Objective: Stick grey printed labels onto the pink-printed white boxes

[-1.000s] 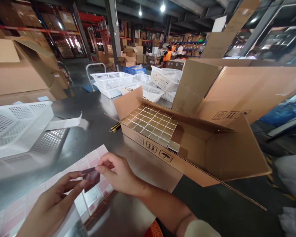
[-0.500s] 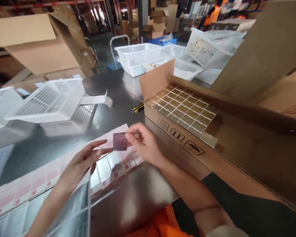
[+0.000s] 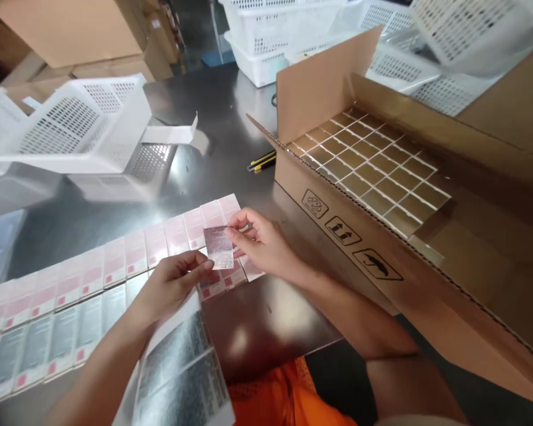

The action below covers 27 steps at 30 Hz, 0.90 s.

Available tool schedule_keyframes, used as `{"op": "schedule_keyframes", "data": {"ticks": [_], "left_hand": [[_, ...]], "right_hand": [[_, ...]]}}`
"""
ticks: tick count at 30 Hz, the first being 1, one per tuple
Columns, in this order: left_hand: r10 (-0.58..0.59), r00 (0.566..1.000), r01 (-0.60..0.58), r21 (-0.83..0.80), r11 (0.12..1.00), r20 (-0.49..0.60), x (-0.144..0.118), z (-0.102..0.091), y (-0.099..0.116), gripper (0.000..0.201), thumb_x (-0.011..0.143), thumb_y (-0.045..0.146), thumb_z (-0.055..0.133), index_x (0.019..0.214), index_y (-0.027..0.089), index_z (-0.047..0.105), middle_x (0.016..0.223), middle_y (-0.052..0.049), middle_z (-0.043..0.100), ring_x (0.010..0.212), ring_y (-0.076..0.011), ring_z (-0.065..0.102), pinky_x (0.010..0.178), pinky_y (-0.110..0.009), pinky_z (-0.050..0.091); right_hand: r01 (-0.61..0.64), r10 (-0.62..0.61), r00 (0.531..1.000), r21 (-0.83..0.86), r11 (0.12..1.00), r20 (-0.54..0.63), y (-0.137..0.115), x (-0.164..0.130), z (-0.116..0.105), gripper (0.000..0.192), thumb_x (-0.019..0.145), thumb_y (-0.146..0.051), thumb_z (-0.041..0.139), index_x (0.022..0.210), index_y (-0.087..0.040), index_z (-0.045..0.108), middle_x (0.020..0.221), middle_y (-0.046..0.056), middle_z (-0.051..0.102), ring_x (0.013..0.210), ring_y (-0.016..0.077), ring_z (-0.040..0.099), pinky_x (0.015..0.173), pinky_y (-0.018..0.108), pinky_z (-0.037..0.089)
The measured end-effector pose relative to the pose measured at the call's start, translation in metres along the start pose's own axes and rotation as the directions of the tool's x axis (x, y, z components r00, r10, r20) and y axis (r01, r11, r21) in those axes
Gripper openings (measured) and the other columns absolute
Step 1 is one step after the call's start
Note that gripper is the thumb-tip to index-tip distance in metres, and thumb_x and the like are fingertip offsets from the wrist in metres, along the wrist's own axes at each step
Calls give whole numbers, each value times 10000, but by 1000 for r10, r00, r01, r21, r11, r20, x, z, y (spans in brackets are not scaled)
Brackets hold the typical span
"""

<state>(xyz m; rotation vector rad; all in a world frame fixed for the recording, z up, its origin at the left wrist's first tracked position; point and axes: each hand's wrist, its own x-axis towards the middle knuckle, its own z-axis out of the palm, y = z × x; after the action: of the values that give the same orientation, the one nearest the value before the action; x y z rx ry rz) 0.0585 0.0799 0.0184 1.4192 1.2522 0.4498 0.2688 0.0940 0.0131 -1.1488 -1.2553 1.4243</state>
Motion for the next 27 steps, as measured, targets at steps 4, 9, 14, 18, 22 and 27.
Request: {"op": "schedule_keyframes", "data": {"ticks": [4,9,14,18,22,27], "left_hand": [[-97,995,98,77,992,-22,-1,7,-2,380,896,489,549,695,179,637,660,-19,667,621,-151,554,622,-276,374],[-205,978,206,140,968,-22,-1,17,-3,425,906,523,509,685,191,655,596,9,605,568,-136,494,564,-278,313],[-259,965,259,284,923,-36,3,21,-2,419,927,424,472,594,192,577,542,22,531,541,-127,421,545,-291,244],[-312,950,303,295,906,-17,9,22,0,387,918,369,473,595,198,600,540,19,542,539,-128,424,547,-287,260],[-343,939,324,270,907,25,13,22,2,350,910,336,493,633,202,660,590,9,640,570,-132,506,569,-277,311],[-323,946,300,318,900,21,15,22,3,348,907,302,500,609,196,645,569,19,630,542,-119,469,552,-280,295]], "right_hand": [[7,-9,1000,-237,971,-8,5,12,-5,190,857,-390,661,876,-205,621,840,8,645,717,142,651,615,251,568],[56,-35,998,-475,878,53,15,30,-12,191,835,-368,695,807,-179,698,774,26,691,703,143,633,608,240,495],[3,55,994,-551,834,89,25,39,-10,176,814,-328,715,731,-174,703,624,-14,648,560,109,562,556,234,436],[36,13,997,-631,775,74,29,41,-8,153,796,-319,735,716,-190,722,608,-24,632,560,109,544,551,236,413],[34,3,998,-642,766,57,31,42,-6,164,795,-318,739,695,-189,719,609,-29,625,543,97,518,543,232,403],[35,-4,999,-661,750,49,32,43,-4,174,790,-313,747,676,-185,716,607,-33,612,525,86,489,535,230,395]]}}
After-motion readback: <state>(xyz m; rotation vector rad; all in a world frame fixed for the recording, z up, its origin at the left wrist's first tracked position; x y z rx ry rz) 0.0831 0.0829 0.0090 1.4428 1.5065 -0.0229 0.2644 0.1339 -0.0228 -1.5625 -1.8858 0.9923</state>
